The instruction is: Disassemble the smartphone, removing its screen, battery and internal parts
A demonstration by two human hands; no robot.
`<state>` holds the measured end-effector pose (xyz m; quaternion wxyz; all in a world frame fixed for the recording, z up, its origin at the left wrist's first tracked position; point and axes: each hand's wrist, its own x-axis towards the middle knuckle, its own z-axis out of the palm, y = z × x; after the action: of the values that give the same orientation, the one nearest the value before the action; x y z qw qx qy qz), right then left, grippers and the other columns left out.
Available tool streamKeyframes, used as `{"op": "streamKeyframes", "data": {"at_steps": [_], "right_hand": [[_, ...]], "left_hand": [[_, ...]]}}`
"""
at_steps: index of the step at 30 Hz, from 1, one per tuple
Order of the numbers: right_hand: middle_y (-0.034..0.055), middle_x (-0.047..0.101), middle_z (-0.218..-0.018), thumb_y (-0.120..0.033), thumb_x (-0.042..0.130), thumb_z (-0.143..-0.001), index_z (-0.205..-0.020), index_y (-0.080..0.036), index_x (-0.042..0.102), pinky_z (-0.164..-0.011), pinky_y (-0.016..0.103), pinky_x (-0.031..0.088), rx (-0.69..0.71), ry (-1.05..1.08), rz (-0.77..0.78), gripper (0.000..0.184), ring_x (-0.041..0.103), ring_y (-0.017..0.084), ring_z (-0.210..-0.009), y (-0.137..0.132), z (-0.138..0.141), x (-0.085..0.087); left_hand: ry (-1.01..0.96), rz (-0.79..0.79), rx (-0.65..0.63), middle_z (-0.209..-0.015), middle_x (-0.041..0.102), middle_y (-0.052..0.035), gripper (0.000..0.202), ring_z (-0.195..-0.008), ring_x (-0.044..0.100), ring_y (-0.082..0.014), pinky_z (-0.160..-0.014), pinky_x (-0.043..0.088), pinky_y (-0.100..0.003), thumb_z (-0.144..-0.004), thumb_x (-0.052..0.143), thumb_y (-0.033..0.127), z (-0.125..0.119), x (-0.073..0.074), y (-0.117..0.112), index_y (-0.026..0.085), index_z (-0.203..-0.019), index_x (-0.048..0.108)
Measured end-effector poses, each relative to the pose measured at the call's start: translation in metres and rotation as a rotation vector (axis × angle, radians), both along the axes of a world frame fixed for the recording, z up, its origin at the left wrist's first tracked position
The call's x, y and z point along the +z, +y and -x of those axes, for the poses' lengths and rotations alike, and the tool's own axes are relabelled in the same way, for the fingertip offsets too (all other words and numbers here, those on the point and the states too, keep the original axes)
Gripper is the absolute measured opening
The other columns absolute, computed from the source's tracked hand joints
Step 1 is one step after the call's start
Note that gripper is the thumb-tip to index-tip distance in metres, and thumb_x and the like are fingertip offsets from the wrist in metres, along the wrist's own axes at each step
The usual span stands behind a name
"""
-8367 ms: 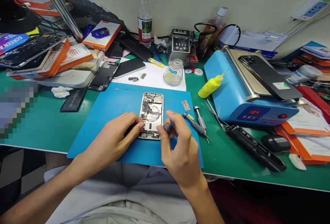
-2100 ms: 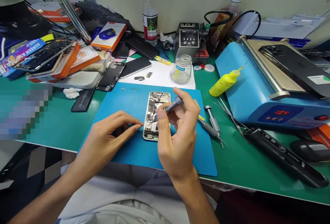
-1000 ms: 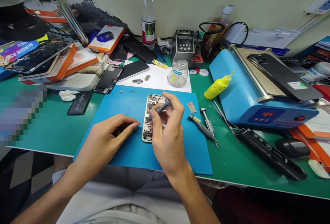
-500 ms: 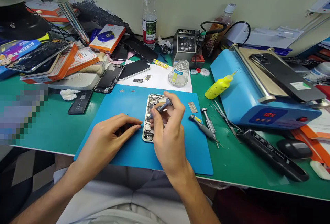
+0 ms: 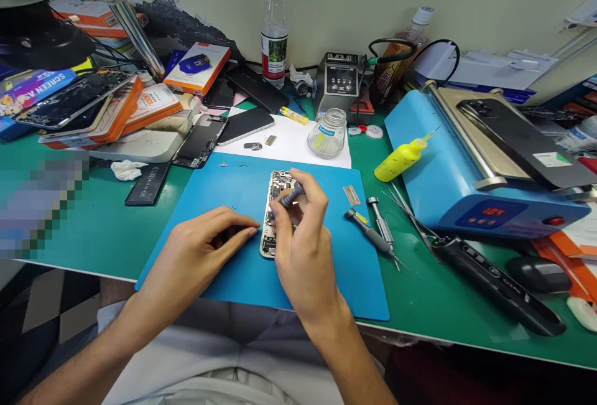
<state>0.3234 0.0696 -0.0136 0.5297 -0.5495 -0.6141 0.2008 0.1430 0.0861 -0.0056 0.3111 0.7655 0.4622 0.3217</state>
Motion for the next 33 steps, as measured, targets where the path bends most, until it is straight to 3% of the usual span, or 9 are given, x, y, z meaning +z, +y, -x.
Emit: {"op": "streamKeyframes", "data": {"at_steps": [7, 10, 14, 17, 20, 24, 28, 31, 33], "right_hand": [[0.0086, 0.071, -0.150, -0.014, 0.064, -0.108, -0.164, -0.036, 0.038, -0.097, 0.040, 0.071, 0.018, -0.406, -0.258, 0.066, 0.079, 0.024, -0.119, 0.000, 0.001, 0.000], [0.0102, 0.065, -0.159, -0.010, 0.051, -0.109, -0.170, -0.035, 0.031, -0.106, 0.047, 0.068, 0.071, -0.412, -0.238, 0.070, 0.071, 0.027, -0.138, 0.001, 0.000, 0.002], [0.0110, 0.061, -0.163, -0.010, 0.051, -0.108, -0.171, -0.035, 0.032, -0.109, 0.053, 0.066, 0.049, -0.344, -0.211, 0.070, 0.065, 0.030, -0.147, -0.001, -0.003, 0.001], [0.0128, 0.063, -0.160, -0.013, 0.049, -0.109, -0.169, -0.033, 0.034, -0.105, 0.053, 0.067, 0.025, -0.308, -0.168, 0.065, 0.068, 0.031, -0.142, -0.002, -0.004, -0.001], [0.0145, 0.069, -0.148, -0.022, 0.058, -0.110, -0.165, -0.030, 0.038, -0.094, 0.047, 0.071, -0.016, -0.236, -0.125, 0.059, 0.077, 0.030, -0.123, -0.002, -0.003, -0.001], [0.0067, 0.074, -0.123, -0.021, 0.056, -0.113, -0.160, -0.033, 0.040, -0.079, 0.035, 0.071, 0.025, 0.005, -0.084, 0.052, 0.080, 0.020, -0.097, -0.004, 0.000, 0.001], [0.0046, 0.072, -0.116, -0.026, 0.053, -0.115, -0.159, -0.034, 0.036, -0.073, 0.033, 0.068, 0.063, 0.095, -0.076, 0.048, 0.075, 0.017, -0.085, -0.008, 0.004, 0.003], [0.0017, 0.067, -0.096, -0.034, 0.046, -0.117, -0.166, -0.031, 0.027, -0.063, 0.034, 0.061, -0.170, 0.037, -0.099, 0.053, 0.063, 0.017, -0.069, -0.008, -0.006, 0.011], [-0.0014, 0.062, -0.085, -0.038, 0.053, -0.115, -0.165, -0.029, 0.033, -0.064, 0.035, 0.057, -0.341, -0.111, -0.086, 0.055, 0.059, 0.019, -0.067, -0.010, -0.027, 0.021]], "left_hand": [[0.004, -0.017, 0.004, -0.102, 0.081, 0.0030, 0.012, -0.090, 0.076, -0.0156, -0.080, 0.051, -0.027, -0.108, 0.070, 0.014, 0.000, -0.001, 0.000, 0.023, -0.106, 0.078], [0.000, -0.009, -0.003, -0.103, 0.081, 0.0025, 0.012, -0.091, 0.076, -0.0165, -0.083, 0.053, -0.028, -0.109, 0.069, 0.016, 0.001, -0.002, 0.000, 0.024, -0.106, 0.078], [0.000, 0.000, -0.001, -0.105, 0.082, 0.0017, 0.012, -0.092, 0.076, -0.0168, -0.084, 0.053, -0.029, -0.109, 0.068, 0.017, 0.002, -0.002, 0.000, 0.024, -0.108, 0.078], [0.004, -0.006, 0.005, -0.105, 0.082, 0.0014, 0.013, -0.091, 0.077, -0.0171, -0.082, 0.054, -0.029, -0.109, 0.068, 0.018, 0.001, -0.002, 0.000, 0.025, -0.109, 0.078], [0.025, -0.031, 0.008, -0.103, 0.082, 0.0013, 0.012, -0.085, 0.075, -0.0164, -0.078, 0.054, -0.028, -0.107, 0.071, 0.017, 0.000, -0.002, 0.001, 0.024, -0.113, 0.079], [0.049, -0.042, 0.007, -0.097, 0.082, 0.0032, 0.008, -0.079, 0.074, -0.0163, -0.071, 0.052, -0.027, -0.104, 0.076, 0.020, -0.002, 0.001, 0.001, 0.025, -0.108, 0.080], [0.029, -0.008, 0.018, -0.094, 0.082, 0.0048, 0.011, -0.078, 0.075, -0.0176, -0.071, 0.052, -0.027, -0.107, 0.072, 0.028, 0.002, -0.002, -0.002, 0.028, -0.097, 0.077], [0.018, 0.016, 0.031, -0.099, 0.084, 0.0040, 0.016, -0.084, 0.078, -0.0209, -0.074, 0.054, -0.029, -0.109, 0.069, 0.041, 0.006, -0.008, -0.004, 0.032, -0.100, 0.078], [0.010, 0.028, 0.037, -0.102, 0.084, 0.0037, 0.021, -0.088, 0.079, -0.0224, -0.076, 0.055, -0.029, -0.109, 0.066, 0.049, 0.008, -0.010, -0.005, 0.034, -0.102, 0.079]]}}
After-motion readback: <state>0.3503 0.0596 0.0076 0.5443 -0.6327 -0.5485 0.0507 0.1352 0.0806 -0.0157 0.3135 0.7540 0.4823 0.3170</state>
